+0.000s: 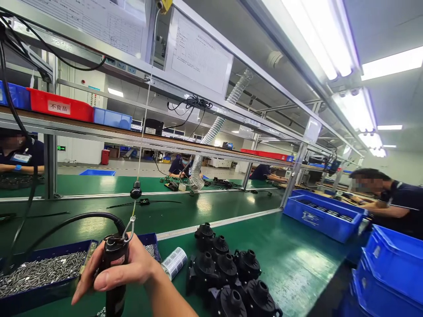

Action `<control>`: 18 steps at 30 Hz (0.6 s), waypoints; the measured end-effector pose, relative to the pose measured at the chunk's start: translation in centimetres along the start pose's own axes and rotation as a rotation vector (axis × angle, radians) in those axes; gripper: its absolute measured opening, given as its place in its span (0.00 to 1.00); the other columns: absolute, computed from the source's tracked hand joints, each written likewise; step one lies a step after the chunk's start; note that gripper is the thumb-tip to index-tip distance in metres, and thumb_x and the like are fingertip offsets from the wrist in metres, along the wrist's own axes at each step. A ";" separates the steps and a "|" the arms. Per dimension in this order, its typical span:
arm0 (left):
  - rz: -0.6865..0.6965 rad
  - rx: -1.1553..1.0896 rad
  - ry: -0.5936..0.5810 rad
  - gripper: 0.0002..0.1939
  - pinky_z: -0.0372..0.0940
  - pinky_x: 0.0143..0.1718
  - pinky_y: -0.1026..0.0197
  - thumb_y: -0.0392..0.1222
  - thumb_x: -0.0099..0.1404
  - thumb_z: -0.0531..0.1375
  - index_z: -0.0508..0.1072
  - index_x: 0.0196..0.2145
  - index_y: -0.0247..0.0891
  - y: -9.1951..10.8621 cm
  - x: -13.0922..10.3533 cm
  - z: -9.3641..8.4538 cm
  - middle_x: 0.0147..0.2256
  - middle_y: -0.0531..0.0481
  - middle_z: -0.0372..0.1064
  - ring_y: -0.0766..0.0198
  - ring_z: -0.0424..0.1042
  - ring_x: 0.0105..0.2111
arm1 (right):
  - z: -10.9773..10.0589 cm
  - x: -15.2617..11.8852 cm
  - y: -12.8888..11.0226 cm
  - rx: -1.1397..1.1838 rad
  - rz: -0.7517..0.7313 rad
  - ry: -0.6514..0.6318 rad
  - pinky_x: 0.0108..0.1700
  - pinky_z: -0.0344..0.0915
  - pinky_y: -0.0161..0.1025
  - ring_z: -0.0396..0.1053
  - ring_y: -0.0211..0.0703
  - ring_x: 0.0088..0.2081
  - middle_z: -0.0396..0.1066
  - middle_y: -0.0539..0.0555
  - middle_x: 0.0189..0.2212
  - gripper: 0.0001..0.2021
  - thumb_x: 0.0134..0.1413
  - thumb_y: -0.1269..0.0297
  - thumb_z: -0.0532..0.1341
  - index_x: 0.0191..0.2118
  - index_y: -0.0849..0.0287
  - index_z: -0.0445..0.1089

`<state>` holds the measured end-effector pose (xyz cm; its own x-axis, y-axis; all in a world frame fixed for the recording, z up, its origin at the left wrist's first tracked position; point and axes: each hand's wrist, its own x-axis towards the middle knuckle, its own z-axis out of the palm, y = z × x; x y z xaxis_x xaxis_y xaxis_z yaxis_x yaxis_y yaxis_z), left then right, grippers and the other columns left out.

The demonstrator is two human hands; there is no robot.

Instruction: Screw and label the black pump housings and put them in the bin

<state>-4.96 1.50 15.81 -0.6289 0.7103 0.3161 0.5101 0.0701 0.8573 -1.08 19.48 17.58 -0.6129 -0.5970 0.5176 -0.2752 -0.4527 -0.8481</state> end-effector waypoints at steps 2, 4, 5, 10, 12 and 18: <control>0.005 0.024 -0.016 0.24 0.73 0.47 0.51 0.50 0.51 0.77 0.67 0.13 0.43 0.2 1.0 0.1 0.14 0.60 0.59 0.57 0.72 0.23 | -0.2 0.3 0.0 0.034 -0.049 -0.021 0.40 0.76 0.52 0.79 0.57 0.33 0.76 0.59 0.29 0.25 0.44 0.48 0.80 0.35 0.62 0.73; 0.021 0.077 -0.045 0.28 0.72 0.46 0.51 0.51 0.51 0.77 0.64 0.11 0.43 0.6 1.9 0.2 0.13 0.60 0.57 0.60 0.69 0.21 | -0.2 0.6 0.0 0.064 -0.078 -0.024 0.37 0.76 0.50 0.78 0.56 0.31 0.76 0.58 0.28 0.23 0.45 0.51 0.79 0.34 0.61 0.72; 0.026 0.099 -0.066 0.29 0.72 0.46 0.52 0.53 0.51 0.78 0.63 0.11 0.42 0.7 2.2 0.3 0.13 0.60 0.56 0.60 0.69 0.21 | -0.3 0.6 0.0 0.067 -0.080 -0.022 0.37 0.75 0.49 0.78 0.55 0.31 0.76 0.58 0.28 0.22 0.45 0.52 0.79 0.34 0.61 0.71; 0.003 0.047 -0.073 0.32 0.71 0.46 0.50 0.64 0.54 0.75 0.64 0.12 0.43 0.6 1.5 0.6 0.14 0.60 0.56 0.61 0.67 0.20 | -0.5 1.0 -0.6 -0.057 0.012 -0.101 0.38 0.75 0.47 0.78 0.54 0.32 0.76 0.58 0.28 0.28 0.43 0.46 0.81 0.30 0.57 0.65; -0.030 -0.017 -0.052 0.32 0.71 0.46 0.49 0.67 0.51 0.76 0.65 0.13 0.45 0.4 0.9 0.8 0.14 0.59 0.58 0.58 0.69 0.22 | -0.6 1.1 -0.8 -0.119 0.062 -0.153 0.40 0.75 0.48 0.78 0.54 0.33 0.77 0.59 0.30 0.30 0.42 0.41 0.80 0.30 0.56 0.65; -0.065 -0.045 -0.073 0.32 0.72 0.47 0.51 0.60 0.54 0.76 0.63 0.10 0.45 0.8 0.6 1.4 0.11 0.62 0.55 0.60 0.66 0.19 | -0.8 1.0 -0.5 -0.084 0.127 -0.147 0.41 0.76 0.51 0.79 0.56 0.35 0.76 0.58 0.29 0.33 0.37 0.38 0.81 0.30 0.55 0.63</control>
<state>-4.08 3.00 16.14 -0.6142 0.7548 0.2303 0.4420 0.0873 0.8927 -2.20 19.65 18.46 -0.5336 -0.7389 0.4115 -0.2669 -0.3146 -0.9109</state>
